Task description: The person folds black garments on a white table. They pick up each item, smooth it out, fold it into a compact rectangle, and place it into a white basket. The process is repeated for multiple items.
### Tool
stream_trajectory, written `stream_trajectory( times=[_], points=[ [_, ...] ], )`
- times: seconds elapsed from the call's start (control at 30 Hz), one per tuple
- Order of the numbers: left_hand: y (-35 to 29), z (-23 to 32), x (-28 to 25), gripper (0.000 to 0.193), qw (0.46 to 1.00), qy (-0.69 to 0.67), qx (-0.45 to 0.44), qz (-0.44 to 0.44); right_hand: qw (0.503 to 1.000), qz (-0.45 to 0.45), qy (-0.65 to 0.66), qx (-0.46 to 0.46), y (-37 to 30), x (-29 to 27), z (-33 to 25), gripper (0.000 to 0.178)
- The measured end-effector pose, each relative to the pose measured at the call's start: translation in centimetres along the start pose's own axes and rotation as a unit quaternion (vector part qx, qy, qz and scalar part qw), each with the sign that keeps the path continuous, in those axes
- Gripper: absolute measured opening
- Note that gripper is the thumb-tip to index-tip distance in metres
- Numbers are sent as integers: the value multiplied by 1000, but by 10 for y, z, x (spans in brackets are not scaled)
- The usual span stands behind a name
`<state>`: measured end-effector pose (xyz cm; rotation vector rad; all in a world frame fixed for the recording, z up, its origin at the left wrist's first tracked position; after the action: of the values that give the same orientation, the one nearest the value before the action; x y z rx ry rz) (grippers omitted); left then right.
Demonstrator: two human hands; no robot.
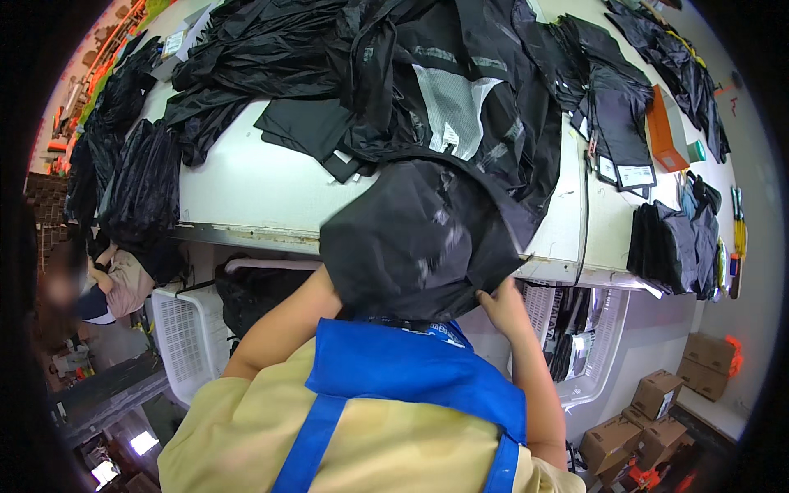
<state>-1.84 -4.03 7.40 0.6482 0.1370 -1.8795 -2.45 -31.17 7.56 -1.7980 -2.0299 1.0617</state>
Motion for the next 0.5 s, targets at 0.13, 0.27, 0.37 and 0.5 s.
stream_trajectory(
  times=[0.13, 0.27, 0.37, 0.5],
  points=[
    [-26, -1, 13, 48, 997, 22, -18, -68, 885, 202, -152, -390, 31, 12, -42, 36],
    [-7, -7, 10, 49, 998, -4, -7, -59, 893, 3, -343, -291, 123, 86, -40, 50],
    [19, -20, 7, 49, 999, -34, -10, -31, 753, 133, -548, -340, 186, 109, -26, 57],
    [61, -38, 1, 49, 996, -84, -21, 8, 773, 123, -529, -327, 254, 96, -71, 60]
  ],
)
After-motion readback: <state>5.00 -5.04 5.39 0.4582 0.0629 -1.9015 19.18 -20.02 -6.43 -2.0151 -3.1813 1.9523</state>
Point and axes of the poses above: each hand's wrist, its own y-axis towards the middle knuckle, its own x-axis out of the palm, z = x × y, the point moved 1 cm from there along y, towards the middle knuckle, and after that the axes turned 3 degrees about -z, right-handed, at the moved point
